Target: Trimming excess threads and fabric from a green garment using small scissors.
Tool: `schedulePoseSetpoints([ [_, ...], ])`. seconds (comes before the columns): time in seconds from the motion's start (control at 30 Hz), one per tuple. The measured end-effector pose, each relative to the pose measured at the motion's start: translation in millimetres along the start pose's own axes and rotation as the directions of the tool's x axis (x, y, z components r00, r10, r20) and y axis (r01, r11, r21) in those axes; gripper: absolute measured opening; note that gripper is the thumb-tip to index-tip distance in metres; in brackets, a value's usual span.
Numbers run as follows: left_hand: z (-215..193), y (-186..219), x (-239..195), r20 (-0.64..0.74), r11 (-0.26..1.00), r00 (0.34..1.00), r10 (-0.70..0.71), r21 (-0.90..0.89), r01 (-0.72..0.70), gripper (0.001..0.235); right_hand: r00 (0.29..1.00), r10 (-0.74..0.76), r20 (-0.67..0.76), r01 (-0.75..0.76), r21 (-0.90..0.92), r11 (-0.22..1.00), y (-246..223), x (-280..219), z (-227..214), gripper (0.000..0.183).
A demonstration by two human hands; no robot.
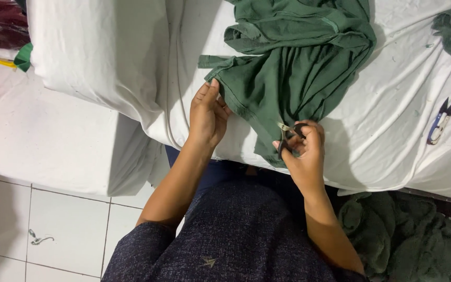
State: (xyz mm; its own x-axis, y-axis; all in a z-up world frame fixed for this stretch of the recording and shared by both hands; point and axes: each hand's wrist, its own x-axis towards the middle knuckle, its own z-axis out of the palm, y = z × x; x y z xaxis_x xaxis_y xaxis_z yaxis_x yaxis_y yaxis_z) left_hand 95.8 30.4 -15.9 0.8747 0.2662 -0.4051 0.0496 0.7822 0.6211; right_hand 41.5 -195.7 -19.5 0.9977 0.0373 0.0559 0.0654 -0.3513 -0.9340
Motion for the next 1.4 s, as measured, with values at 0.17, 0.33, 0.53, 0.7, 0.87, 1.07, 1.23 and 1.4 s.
schedulePoseSetpoints([
  [0.17,-22.4,-21.0,6.4,0.039,1.000,0.999,0.000,0.030,-0.001,0.014,0.975,-0.222,0.025,0.222,-0.215,0.951,-29.7,12.7,5.8,0.041],
  [0.33,6.3,-3.7,-14.2,0.077,1.000,0.997,0.014,0.017,-0.015,0.010,0.956,-0.283,0.075,0.291,-0.348,0.891,-39.3,25.1,17.3,0.040],
  [0.53,-1.8,-8.7,-17.0,0.098,1.000,0.995,0.018,0.003,-0.018,0.007,0.945,-0.289,0.156,0.328,-0.448,0.832,-46.4,38.0,24.6,0.044],
  [0.7,-5.7,-13.4,-17.6,0.112,1.000,0.994,0.002,-0.008,-0.001,0.005,0.958,-0.177,0.226,0.269,-0.489,0.830,-45.4,46.8,28.5,0.042],
  [0.87,-13.7,-22.9,-14.3,0.119,1.000,0.993,-0.004,-0.024,0.007,0.005,0.966,-0.154,0.209,0.241,-0.504,0.830,-41.3,46.7,32.3,0.040],
  [1.07,-12.0,-21.6,-17.9,0.127,1.000,0.992,-0.021,-0.011,0.022,0.006,0.966,-0.126,0.225,0.228,-0.519,0.824,-37.4,45.5,33.4,0.041],
  [1.23,-7.9,-17.4,-15.7,0.136,1.000,0.991,-0.009,-0.021,0.012,0.007,0.968,-0.107,0.227,0.214,-0.526,0.823,-44.2,49.2,33.5,0.040],
  [1.4,-5.5,-16.4,-16.8,0.120,1.000,0.993,-0.015,-0.008,0.016,0.011,0.966,-0.109,0.233,0.220,-0.531,0.818,-36.5,47.0,34.1,0.041],
])
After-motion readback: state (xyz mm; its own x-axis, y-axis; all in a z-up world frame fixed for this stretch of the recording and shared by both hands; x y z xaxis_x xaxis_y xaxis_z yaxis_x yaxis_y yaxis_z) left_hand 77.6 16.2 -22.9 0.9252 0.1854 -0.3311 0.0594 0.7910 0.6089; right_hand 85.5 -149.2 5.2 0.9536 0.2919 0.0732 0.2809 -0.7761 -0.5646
